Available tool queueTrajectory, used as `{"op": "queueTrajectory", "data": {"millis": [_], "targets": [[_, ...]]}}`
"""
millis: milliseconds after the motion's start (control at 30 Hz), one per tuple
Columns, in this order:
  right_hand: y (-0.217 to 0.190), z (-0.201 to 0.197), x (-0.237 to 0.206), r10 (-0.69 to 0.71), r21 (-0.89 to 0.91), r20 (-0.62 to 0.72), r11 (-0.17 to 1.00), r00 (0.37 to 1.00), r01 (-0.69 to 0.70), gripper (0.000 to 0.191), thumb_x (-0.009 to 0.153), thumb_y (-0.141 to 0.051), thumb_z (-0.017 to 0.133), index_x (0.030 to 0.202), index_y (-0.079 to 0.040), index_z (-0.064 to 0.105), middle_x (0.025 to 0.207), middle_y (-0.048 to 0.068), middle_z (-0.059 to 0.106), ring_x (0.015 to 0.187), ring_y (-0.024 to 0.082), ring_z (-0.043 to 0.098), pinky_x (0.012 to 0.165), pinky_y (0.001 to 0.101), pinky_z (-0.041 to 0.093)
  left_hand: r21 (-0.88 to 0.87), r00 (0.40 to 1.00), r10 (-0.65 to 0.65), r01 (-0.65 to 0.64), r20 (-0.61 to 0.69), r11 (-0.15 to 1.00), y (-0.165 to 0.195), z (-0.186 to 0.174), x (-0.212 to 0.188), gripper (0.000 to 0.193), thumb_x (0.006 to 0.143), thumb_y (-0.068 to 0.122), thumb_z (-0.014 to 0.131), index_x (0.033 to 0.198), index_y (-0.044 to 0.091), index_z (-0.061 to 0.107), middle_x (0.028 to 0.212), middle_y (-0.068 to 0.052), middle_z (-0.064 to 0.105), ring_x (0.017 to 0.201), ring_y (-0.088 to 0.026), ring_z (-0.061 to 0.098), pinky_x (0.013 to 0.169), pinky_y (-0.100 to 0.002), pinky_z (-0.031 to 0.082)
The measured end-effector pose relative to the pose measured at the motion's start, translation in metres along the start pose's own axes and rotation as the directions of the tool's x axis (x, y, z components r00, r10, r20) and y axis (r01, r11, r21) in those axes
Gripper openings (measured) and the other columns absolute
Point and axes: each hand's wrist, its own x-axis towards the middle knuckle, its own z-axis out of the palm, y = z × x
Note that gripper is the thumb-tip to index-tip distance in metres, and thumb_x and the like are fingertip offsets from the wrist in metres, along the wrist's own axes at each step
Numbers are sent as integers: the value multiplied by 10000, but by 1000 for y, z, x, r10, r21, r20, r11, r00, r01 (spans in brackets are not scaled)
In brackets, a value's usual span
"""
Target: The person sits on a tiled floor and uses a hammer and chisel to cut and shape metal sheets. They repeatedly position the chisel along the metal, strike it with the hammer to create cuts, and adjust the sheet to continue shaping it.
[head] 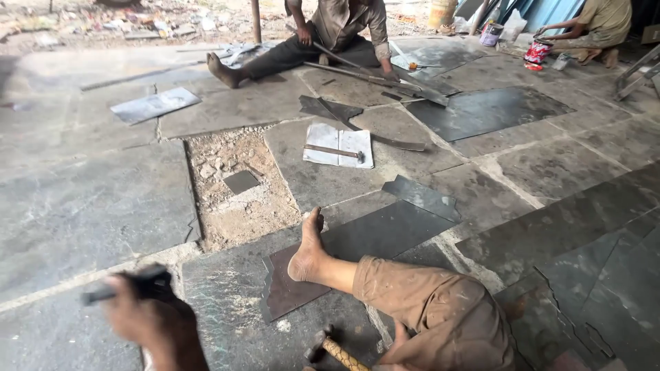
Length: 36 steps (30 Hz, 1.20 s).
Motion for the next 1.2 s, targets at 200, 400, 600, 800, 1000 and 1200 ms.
{"op": "queueTrajectory", "data": {"millis": [200,400,600,800,1000,1200], "targets": [[-6,6,-38,-128,14,106,992,986,127,990,923,-822,277,1642,-292,-148,1719,-141,-167,1584,131,-152,1265,436,-36,-85,702,-671,673,-238,734,-52,-46,-77,265,1111,400,492,1078,147,562,864,-56,614,697,-164,575,605,-288,483],[-12,-38,-89,-124,-350,231,915,965,202,880,925,-633,452,1597,-209,73,1679,-19,40,1533,202,50,1237,438,89,191,740,-636,671,-217,716,-51,-29,-113,286,1067,367,561,913,159,440,655,25,420,495,-113,376,420,-285,314],[22,-262,-323,325,-854,487,-18,811,520,659,945,-275,665,1508,-40,414,1591,206,344,1470,360,344,1197,448,291,396,793,-575,603,-201,693,-47,-17,-139,399,1068,354,624,786,98,501,597,38,387,465,-107,364,434,-280,307],[38,-275,-346,218,-861,500,23,838,507,559,839,-141,649,1377,-17,564,1455,208,529,1293,360,564,1088,421,456,330,601,-707,798,-374,504,-47,-39,-145,415,1023,446,598,912,46,602,625,-2,423,500,-154,451,445,-297,360],[62,-254,-342,91,-862,489,-101,867,497,546,743,-73,678,1286,-37,632,1371,219,582,1208,370,605,1016,422,494,314,621,-690,784,-372,536,-33,-63,-110,396,1004,414,644,971,22,685,600,-17,400,466,-166,391,420,-309,330],[82,-259,-319,-94,-793,602,-179,793,582,534,723,-63,687,1253,-6,646,1341,203,642,1237,359,619,1042,418,475,282,741,-613,672,-274,685,-29,-108,-80,180,1002,180,619,1040,18,687,617,-39,515,453,-144,442,400,-299,335]]}}
